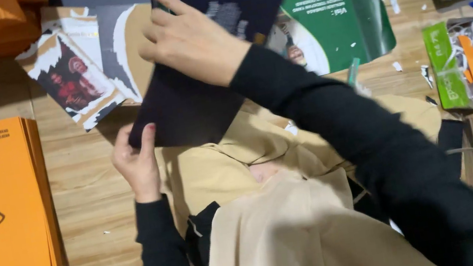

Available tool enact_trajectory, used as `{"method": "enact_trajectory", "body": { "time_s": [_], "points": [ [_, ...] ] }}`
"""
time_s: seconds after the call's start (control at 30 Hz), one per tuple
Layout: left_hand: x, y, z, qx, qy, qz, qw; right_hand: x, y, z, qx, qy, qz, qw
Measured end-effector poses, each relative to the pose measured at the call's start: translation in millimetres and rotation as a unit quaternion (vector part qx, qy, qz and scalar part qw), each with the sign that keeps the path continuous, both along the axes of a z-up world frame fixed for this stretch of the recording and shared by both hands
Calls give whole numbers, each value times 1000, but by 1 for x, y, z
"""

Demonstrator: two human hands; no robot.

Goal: Assembling printed folders by applying adhesive with a roller and mounting certificates.

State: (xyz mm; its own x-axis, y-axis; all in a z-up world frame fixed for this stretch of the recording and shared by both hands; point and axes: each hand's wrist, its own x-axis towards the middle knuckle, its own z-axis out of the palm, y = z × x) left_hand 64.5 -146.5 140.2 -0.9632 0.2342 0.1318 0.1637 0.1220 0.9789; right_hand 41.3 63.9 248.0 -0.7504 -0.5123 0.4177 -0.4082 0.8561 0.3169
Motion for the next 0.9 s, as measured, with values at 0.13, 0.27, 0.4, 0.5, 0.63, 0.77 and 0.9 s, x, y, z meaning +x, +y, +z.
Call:
{"method": "enact_trajectory", "body": {
  "time_s": [0.13,0.27,0.4,0.5,0.63,0.77,0.9],
  "points": [
    [12,-21,-32,167,-223,144,950,6,-17,-78,-371,-14,-122,920],
    [3,-38,-96,131,-332,194,914,37,11,-185,-554,-174,-346,737],
    [3,-41,-100,103,-326,117,932,42,22,-193,-841,-316,-275,343],
    [-2,-43,-111,91,-302,96,944,29,24,-214,-847,-327,-236,346],
    [-3,-41,-105,84,-286,71,952,12,3,-209,-855,-243,-193,416],
    [-14,-35,-75,94,-306,32,947,13,3,-207,-852,-170,-206,451],
    [-43,-51,-76,-22,-111,130,985,-1,16,-210,-838,-110,-220,487]
  ]
}}
